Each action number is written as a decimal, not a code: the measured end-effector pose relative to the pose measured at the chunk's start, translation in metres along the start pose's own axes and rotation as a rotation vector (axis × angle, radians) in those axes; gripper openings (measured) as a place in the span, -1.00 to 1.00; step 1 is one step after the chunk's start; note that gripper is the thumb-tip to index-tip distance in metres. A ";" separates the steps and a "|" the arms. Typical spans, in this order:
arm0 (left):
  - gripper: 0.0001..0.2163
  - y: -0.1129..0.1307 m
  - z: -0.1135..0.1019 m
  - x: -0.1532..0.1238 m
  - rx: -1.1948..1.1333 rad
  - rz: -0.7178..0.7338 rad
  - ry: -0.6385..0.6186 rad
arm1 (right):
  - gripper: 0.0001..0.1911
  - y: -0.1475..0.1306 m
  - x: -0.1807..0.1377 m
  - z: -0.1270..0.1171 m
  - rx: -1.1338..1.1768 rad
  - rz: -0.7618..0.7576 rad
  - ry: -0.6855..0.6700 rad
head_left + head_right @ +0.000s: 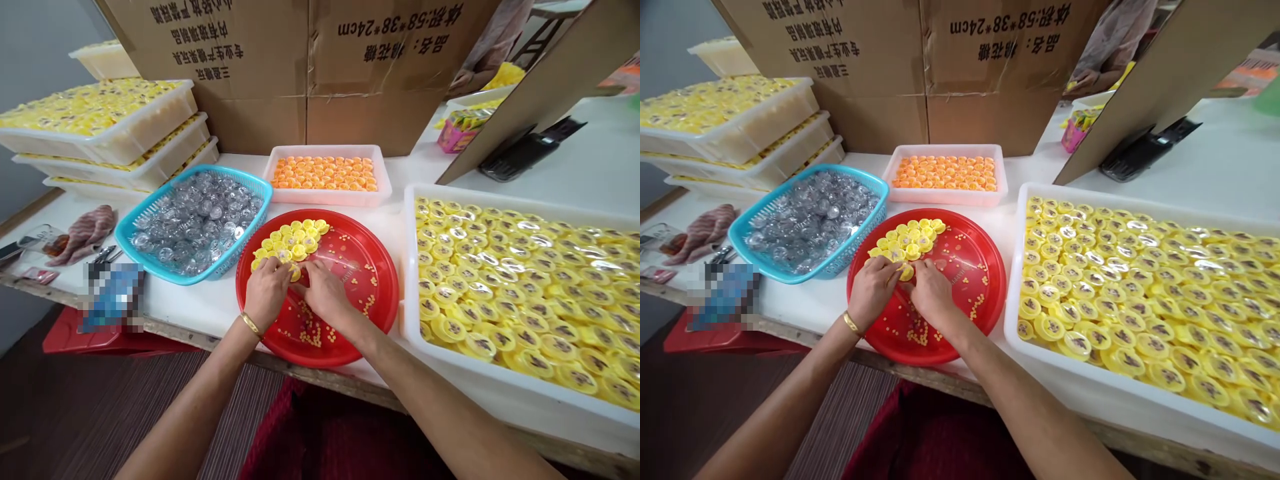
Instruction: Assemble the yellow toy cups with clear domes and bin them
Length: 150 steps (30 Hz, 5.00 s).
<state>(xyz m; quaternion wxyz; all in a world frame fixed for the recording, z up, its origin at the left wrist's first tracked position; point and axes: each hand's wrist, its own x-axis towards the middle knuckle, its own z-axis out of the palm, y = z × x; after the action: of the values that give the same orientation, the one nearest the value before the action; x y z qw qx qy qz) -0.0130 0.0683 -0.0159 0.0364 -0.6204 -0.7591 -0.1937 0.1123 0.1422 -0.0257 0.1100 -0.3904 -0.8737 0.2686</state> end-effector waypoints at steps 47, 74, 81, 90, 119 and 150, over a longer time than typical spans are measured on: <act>-0.75 0.044 -0.008 -0.038 -0.101 0.128 -0.174 | -0.62 0.042 -0.077 -0.036 0.890 0.295 0.177; -0.90 0.053 0.000 -0.013 -0.409 0.059 -0.489 | -0.63 0.048 -0.092 -0.025 0.665 0.172 0.224; -0.87 0.080 -0.024 0.001 -0.342 0.183 -0.393 | -0.73 0.032 -0.084 -0.031 0.502 0.125 0.101; -0.85 0.049 -0.040 -0.013 -0.458 0.073 -0.126 | -0.63 0.037 -0.083 -0.034 0.941 0.219 -0.016; -0.71 0.072 0.001 -0.019 0.032 0.205 -0.490 | -0.63 0.040 -0.087 -0.031 1.057 0.245 0.225; -0.83 0.030 -0.022 -0.033 0.191 0.105 -0.476 | -0.66 0.029 -0.088 -0.037 1.262 0.323 0.047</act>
<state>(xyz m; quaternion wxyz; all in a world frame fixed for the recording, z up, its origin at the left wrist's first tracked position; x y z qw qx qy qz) 0.0197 0.0346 0.0020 -0.0751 -0.6809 -0.7278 0.0323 0.2041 0.1075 -0.0092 0.2955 -0.3827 -0.4758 0.7347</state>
